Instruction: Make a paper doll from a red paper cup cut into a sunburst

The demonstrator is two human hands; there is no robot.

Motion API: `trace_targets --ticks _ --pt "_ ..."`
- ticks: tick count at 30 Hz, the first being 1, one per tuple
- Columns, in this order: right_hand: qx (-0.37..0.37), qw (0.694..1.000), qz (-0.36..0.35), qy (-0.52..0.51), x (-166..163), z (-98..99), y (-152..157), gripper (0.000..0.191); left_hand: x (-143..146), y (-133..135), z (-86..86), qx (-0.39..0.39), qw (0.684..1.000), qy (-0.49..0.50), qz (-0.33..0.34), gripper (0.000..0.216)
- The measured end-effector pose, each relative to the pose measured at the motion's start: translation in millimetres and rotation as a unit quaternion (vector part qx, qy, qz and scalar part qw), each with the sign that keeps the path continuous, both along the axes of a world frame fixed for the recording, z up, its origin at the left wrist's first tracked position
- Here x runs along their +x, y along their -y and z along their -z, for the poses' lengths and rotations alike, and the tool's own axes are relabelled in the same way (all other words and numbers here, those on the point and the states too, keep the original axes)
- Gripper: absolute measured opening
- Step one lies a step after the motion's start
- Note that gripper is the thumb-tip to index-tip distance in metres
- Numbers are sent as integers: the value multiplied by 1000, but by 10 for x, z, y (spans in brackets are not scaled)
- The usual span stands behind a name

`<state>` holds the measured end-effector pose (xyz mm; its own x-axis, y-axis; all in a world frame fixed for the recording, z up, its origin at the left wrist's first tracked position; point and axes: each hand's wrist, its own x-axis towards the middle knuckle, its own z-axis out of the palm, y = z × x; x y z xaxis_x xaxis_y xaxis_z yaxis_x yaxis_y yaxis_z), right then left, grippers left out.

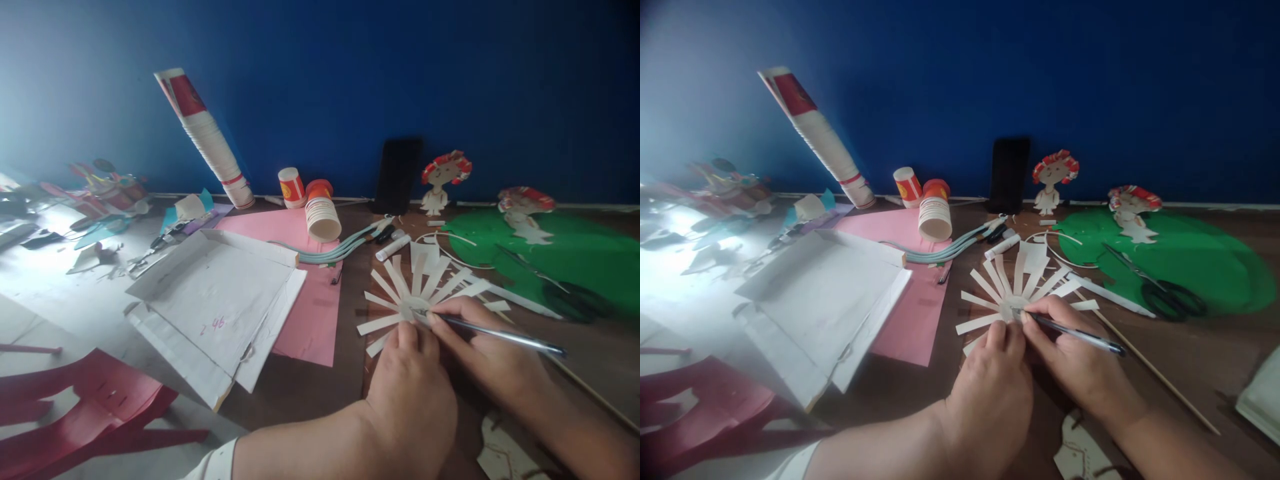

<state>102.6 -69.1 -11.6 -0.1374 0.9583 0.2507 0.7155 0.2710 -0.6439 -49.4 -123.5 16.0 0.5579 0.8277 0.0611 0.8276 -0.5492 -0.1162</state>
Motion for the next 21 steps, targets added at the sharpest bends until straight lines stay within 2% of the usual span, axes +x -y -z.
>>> trace_targets --ticks 13,21 --pt "-45 999 1 -3 -9 -29 18 29 3 -3 1 -4 1000 6 -3 36" --pt "-45 999 6 -5 -49 -78 4 28 -10 -4 -3 0 1000 1 7 36"
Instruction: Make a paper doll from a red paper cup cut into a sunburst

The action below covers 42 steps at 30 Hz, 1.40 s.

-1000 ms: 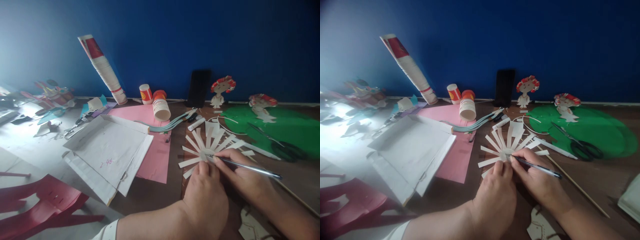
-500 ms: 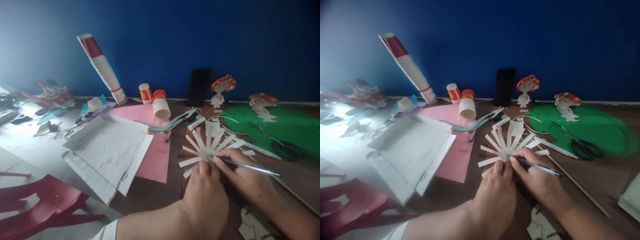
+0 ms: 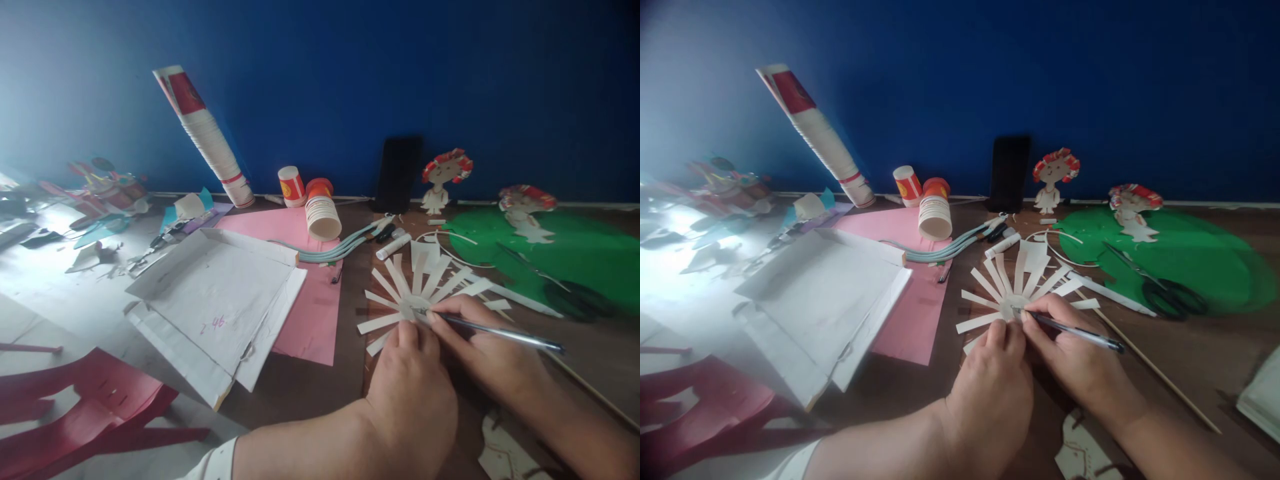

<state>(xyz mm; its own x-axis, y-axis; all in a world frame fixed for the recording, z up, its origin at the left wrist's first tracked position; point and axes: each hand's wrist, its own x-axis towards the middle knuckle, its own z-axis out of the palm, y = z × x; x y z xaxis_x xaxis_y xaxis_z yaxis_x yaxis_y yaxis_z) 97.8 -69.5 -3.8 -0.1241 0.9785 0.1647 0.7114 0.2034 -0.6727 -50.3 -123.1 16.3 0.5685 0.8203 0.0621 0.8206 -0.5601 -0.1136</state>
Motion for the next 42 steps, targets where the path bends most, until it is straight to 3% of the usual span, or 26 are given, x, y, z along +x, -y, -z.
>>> trace_targets --ticks 17,32,42 --pt "41 999 -8 9 22 39 -5 26 -4 -10 -31 -17 999 -25 13 34" --pt "31 1000 1 0 -5 7 1 27 -1 0 -20 1 1000 -10 -6 35" --pt "41 999 -3 13 24 45 0 28 -2 -7 -35 -27 999 -28 6 34"
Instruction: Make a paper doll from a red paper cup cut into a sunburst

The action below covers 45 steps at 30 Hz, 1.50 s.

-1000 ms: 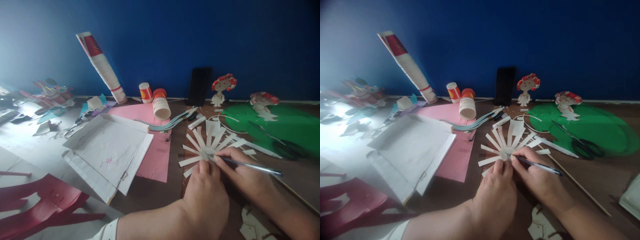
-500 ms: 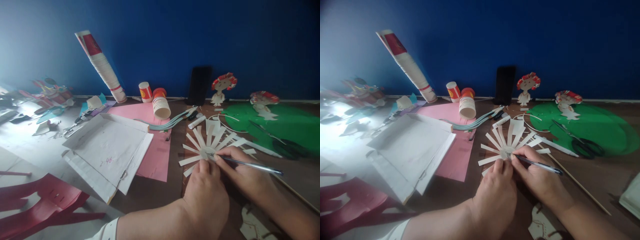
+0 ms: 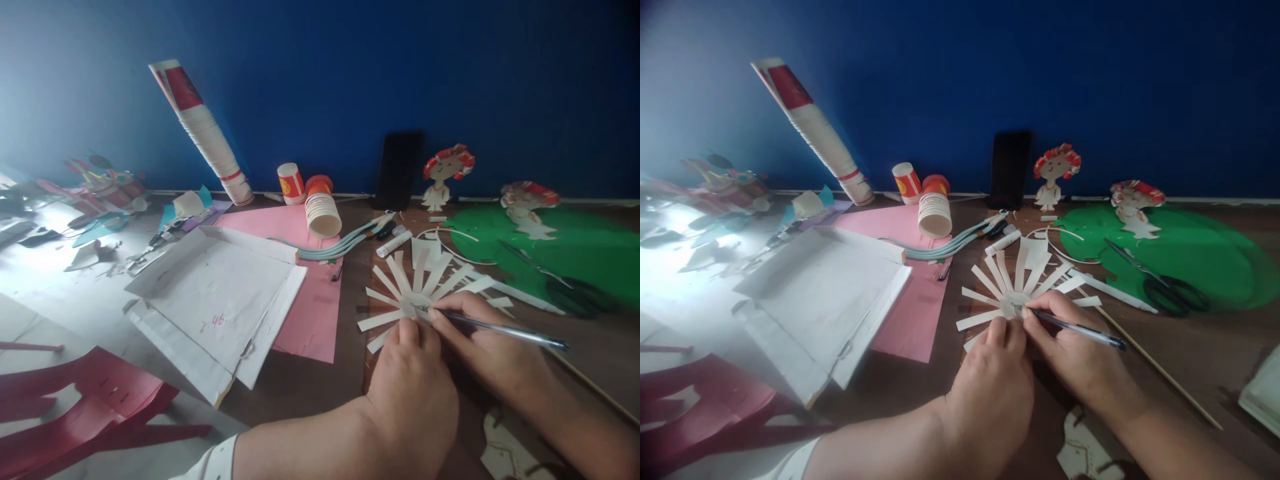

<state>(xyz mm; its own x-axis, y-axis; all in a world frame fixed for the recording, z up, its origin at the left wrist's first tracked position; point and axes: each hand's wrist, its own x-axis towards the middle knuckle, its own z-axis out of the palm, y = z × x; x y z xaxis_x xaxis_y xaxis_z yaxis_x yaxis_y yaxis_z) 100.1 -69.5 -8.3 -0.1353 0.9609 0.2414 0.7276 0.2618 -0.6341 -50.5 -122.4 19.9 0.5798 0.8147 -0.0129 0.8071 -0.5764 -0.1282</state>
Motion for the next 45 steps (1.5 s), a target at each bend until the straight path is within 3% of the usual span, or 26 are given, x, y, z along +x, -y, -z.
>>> trace_targets --ticks 45 --pt "3 1000 5 -1 -13 -6 -4 26 -11 -3 -23 -10 1000 -8 14 35"
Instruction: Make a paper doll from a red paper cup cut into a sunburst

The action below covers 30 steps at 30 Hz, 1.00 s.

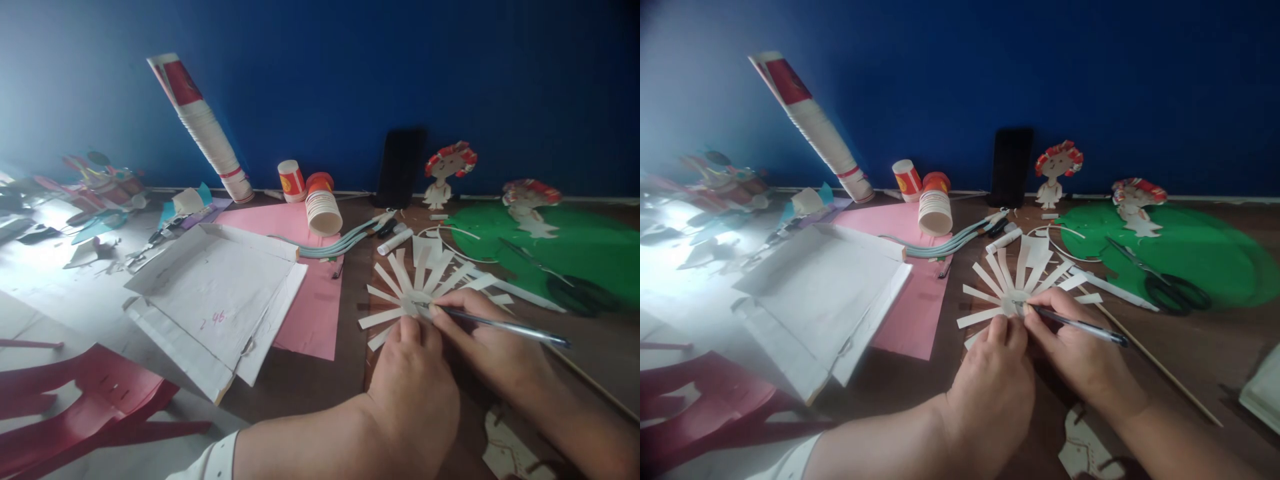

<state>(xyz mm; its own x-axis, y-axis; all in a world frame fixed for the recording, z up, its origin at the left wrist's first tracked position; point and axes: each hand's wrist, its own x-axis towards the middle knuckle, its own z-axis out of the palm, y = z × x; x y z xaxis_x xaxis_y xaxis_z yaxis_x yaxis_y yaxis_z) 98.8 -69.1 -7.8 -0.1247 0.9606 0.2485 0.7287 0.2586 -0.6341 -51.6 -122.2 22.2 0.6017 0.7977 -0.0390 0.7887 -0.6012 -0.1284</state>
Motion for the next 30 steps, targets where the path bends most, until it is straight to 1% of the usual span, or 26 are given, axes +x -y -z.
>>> trace_targets --ticks 5,11,21,30 --pt "-11 1000 2 -2 0 -32 8 23 0 4 9 4 1000 8 -5 35" --pt "25 1000 3 -7 11 29 -19 27 -2 3 -6 0 1000 1 4 34" --pt "15 1000 8 -6 44 49 6 28 -3 -25 -15 -22 1000 -9 7 37" --pt "18 1000 5 0 11 38 -23 26 4 -10 5 0 1000 12 0 34"
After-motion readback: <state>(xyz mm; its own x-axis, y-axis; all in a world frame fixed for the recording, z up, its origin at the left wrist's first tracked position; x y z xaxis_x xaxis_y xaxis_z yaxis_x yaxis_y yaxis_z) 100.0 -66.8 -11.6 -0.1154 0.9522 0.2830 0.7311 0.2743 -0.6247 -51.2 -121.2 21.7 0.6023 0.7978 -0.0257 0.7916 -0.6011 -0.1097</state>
